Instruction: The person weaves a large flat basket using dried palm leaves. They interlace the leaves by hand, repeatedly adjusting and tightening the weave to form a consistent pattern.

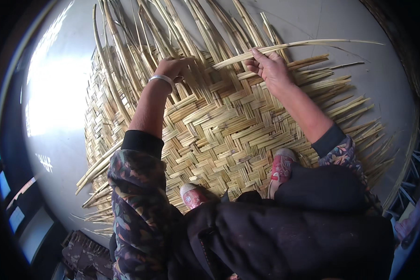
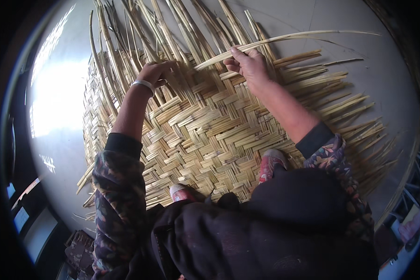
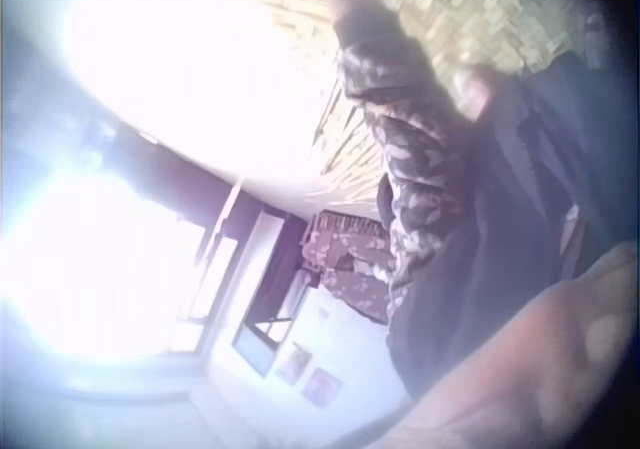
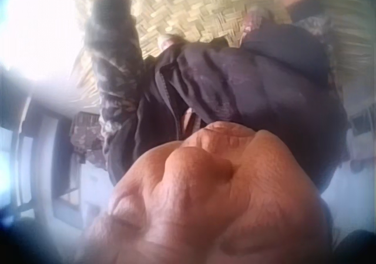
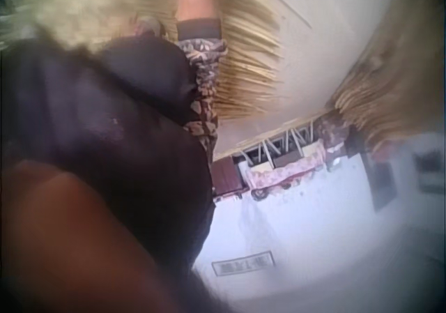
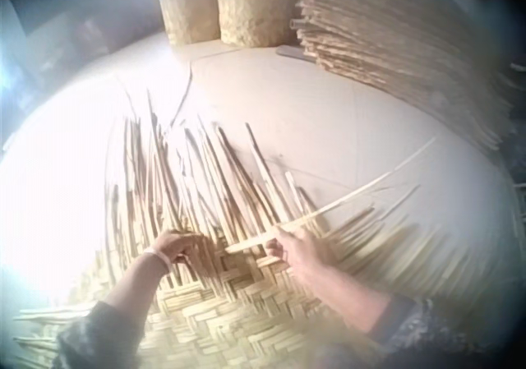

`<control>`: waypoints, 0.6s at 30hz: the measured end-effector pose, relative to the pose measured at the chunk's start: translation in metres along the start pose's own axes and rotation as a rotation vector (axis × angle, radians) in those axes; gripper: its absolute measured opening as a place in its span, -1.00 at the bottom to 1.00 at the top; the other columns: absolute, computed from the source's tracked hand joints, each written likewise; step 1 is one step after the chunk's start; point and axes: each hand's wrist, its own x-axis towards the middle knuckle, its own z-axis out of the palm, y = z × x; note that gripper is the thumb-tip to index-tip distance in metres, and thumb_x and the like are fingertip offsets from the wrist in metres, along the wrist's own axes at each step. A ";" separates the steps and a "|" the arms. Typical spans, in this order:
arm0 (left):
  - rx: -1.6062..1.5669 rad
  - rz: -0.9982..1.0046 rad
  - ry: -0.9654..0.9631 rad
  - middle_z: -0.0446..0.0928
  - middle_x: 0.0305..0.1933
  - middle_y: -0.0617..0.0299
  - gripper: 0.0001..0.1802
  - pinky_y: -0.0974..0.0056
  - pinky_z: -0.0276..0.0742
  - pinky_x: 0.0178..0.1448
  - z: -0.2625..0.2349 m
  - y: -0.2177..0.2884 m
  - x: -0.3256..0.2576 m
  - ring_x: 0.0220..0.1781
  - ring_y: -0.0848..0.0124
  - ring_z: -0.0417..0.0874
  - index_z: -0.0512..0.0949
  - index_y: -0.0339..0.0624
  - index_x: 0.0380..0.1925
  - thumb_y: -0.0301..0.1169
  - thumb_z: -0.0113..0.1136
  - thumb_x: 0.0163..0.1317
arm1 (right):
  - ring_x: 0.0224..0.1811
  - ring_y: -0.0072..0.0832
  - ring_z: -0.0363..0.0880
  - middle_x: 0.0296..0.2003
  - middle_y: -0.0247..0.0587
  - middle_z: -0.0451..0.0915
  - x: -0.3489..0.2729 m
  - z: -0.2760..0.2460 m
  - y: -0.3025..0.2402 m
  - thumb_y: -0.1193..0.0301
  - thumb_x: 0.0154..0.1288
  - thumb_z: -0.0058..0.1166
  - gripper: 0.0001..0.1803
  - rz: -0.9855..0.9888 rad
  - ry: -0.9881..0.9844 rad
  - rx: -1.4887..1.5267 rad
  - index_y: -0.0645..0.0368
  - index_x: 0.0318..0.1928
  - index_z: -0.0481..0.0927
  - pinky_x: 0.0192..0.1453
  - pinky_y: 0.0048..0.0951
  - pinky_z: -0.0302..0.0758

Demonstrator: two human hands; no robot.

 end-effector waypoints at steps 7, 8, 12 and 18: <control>-0.338 0.053 -0.284 0.57 -0.26 0.11 -0.70 0.26 0.56 -0.08 -0.006 -0.008 -0.031 -0.20 0.32 0.62 0.50 -0.37 -0.18 -0.39 0.17 0.13 | -0.36 -0.52 0.60 -0.41 -0.27 0.58 0.007 0.012 0.017 0.37 0.26 0.09 -0.83 0.089 -0.014 0.118 0.16 -0.19 0.50 -0.35 -0.59 0.58; -0.368 0.048 -0.321 0.57 -0.28 0.10 -0.72 0.27 0.57 -0.09 -0.008 -0.011 -0.030 -0.21 0.32 0.62 0.52 -0.37 -0.20 -0.42 0.17 0.11 | -0.35 -0.52 0.60 -0.42 -0.28 0.58 0.007 0.016 0.019 0.36 0.26 0.09 -0.84 0.106 -0.018 0.124 0.14 -0.20 0.52 -0.33 -0.59 0.58; -0.207 0.060 -0.410 0.54 -0.10 0.10 -0.64 0.24 0.54 0.01 -0.007 -0.015 -0.035 -0.09 0.29 0.59 0.44 -0.26 -0.02 -0.46 0.08 0.16 | -0.35 -0.53 0.60 -0.39 -0.30 0.57 0.003 0.027 0.033 0.37 0.26 0.09 -0.85 0.124 -0.060 0.153 0.15 -0.21 0.52 -0.37 -0.62 0.58; 0.175 0.200 -0.276 0.60 -0.28 0.17 -0.72 0.33 0.57 -0.14 -0.005 -0.025 -0.037 -0.25 0.41 0.62 0.57 -0.27 -0.17 -0.51 0.10 0.07 | -0.32 -0.53 0.59 -0.38 -0.31 0.53 -0.012 0.039 0.039 0.33 0.28 0.06 -0.76 0.118 0.007 0.021 0.20 -0.13 0.48 -0.28 -0.59 0.57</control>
